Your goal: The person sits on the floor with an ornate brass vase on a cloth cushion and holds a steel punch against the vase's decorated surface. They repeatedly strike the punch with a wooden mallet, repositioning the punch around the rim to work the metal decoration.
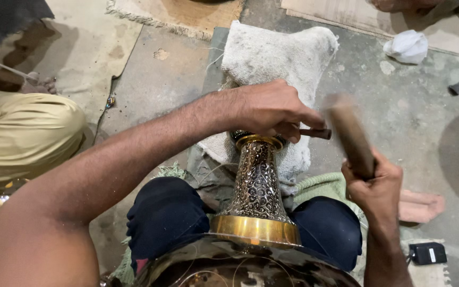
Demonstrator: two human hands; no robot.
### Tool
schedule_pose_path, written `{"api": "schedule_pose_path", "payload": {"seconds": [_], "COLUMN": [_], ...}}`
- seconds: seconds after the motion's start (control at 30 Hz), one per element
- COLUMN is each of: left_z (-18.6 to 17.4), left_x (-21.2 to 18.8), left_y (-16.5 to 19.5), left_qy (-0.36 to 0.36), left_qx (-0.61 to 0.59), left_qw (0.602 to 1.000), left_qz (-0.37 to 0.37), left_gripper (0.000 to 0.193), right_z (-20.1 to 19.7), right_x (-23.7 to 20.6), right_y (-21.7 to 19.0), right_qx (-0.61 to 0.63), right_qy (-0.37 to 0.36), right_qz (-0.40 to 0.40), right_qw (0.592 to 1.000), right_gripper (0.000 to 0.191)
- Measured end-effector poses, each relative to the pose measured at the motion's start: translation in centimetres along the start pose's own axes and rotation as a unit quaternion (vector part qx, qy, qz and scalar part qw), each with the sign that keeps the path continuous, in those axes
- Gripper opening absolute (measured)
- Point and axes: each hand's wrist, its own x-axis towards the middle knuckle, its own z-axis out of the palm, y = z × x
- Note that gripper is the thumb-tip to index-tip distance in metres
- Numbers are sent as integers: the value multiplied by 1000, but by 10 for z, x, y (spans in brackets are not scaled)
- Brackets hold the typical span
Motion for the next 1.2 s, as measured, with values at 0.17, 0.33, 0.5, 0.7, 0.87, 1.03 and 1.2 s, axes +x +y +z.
{"api": "schedule_pose_path", "payload": {"seconds": [0.17,0.33,0.5,0.7,0.87,1.03,1.2], "left_z": [-1,-5,-6,-6,-3,-3,-8], "left_x": [-2,-3,-2,-6,0,14,16], "left_y": [-1,-1,-1,-7,-7,-4,-1], "left_qy": [3,1,-12,-7,14,-23,-25], "left_qx": [-6,-22,-29,-22,-74,-19,10], "left_qw": [1000,1000,999,1000,997,999,999], "left_qz": [1,2,-11,8,-7,-34,-24], "left_gripper": [44,43,43,46,43,39,40], "right_z": [1,2,-1,2,1,5,10], "right_x": [3,4,6,4,5,8,7], "right_y": [5,15,12,7,20,33,31], "right_qx": [50,147,97,165,110,161,209], "right_qy": [4,-7,0,27,30,40,6], "right_qz": [-73,-36,-162,-25,-95,-84,-25], "right_qw": [996,989,982,986,989,982,978], "right_gripper": [15,12,14,14,15,17,17]}}
